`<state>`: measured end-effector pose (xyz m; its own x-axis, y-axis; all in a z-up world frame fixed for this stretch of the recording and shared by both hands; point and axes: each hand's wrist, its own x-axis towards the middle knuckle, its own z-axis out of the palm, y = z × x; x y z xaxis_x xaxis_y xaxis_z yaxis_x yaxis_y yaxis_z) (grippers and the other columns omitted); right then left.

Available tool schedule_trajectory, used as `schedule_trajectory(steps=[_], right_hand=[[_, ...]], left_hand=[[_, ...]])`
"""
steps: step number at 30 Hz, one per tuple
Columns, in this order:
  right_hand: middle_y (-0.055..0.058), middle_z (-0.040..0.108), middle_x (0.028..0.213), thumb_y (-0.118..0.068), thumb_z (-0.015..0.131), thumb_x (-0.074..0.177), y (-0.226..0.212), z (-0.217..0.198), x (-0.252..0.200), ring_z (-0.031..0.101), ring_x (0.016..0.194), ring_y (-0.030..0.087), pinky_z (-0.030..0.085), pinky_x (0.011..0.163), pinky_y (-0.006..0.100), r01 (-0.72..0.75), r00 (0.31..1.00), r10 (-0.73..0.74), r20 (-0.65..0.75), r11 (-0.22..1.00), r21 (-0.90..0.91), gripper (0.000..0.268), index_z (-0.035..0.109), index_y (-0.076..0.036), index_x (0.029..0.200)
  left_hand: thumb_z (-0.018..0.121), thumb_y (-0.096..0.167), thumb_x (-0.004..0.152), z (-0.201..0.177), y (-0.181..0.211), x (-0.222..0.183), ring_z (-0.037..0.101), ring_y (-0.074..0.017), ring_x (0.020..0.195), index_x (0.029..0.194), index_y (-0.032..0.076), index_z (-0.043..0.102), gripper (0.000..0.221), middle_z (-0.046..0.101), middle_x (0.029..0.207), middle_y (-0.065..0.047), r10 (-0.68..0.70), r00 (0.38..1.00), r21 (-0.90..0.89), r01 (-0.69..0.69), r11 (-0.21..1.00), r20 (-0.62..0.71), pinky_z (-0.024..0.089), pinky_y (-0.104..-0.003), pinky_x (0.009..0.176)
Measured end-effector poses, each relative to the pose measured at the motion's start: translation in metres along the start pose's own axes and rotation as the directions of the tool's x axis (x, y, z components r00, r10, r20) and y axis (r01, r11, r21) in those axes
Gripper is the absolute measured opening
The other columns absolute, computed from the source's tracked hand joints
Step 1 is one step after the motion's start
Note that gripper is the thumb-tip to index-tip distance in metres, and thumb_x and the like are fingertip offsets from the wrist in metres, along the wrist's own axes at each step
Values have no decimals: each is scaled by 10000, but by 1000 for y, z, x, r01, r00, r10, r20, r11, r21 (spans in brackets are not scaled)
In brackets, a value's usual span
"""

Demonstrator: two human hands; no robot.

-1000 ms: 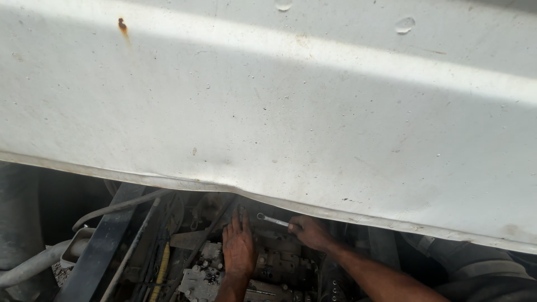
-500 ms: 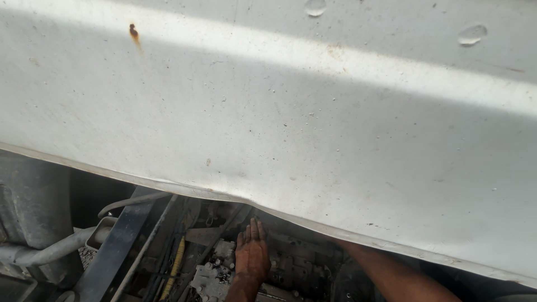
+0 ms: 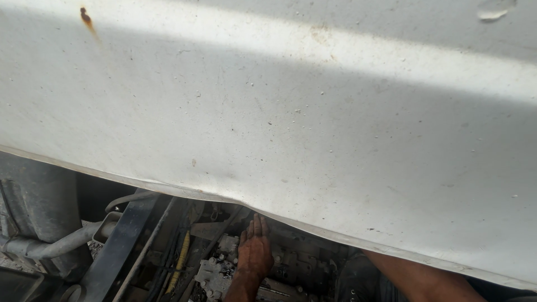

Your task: Tightening or loosening bolts on a truck's mechanical assembly, likely an engine or gearbox, using a wrench.

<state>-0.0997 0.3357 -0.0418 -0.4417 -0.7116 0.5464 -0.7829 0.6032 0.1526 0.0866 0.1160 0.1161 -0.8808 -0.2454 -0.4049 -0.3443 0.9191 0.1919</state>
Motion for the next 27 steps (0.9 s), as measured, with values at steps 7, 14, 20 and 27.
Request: schedule_trajectory(steps=[7,14,20,27], right_hand=[[351,480,1471,-461,436,1054,1,-35,-28,507,1338,455,448,1078,560,13,999,-10,53,998,-61,669,413,49,1485],[350,487,1465,-454,439,1059,4,-42,-44,512,1332,457,455,1073,562,29,995,-19,94,994,-109,661,423,55,1479],[349,493,1460,-449,441,1063,3,-39,-50,516,1326,459,460,1068,563,31,991,-12,133,990,-140,655,432,61,1474],[349,499,1454,-442,444,1067,7,-55,-49,521,1320,460,467,1063,565,54,985,-17,170,975,-215,648,443,67,1468]], left_hand=[[643,148,951,-9,1,1,71,-323,1589,1611,-5,-40,962,-71,1709,-226,-13,999,-21,14,1000,42,177,-473,1280],[657,166,953,-9,2,7,80,-346,1585,1610,-3,37,920,-9,1699,-247,-15,999,-23,16,1000,35,175,-479,1278],[647,265,975,-1,3,25,75,-343,1606,1548,9,238,749,133,1689,-212,18,999,-41,-16,999,44,142,-512,1299],[634,146,947,-4,1,11,110,-366,1583,1608,-20,79,879,66,1687,-246,2,1000,-17,-1,1000,18,191,-488,1279]])
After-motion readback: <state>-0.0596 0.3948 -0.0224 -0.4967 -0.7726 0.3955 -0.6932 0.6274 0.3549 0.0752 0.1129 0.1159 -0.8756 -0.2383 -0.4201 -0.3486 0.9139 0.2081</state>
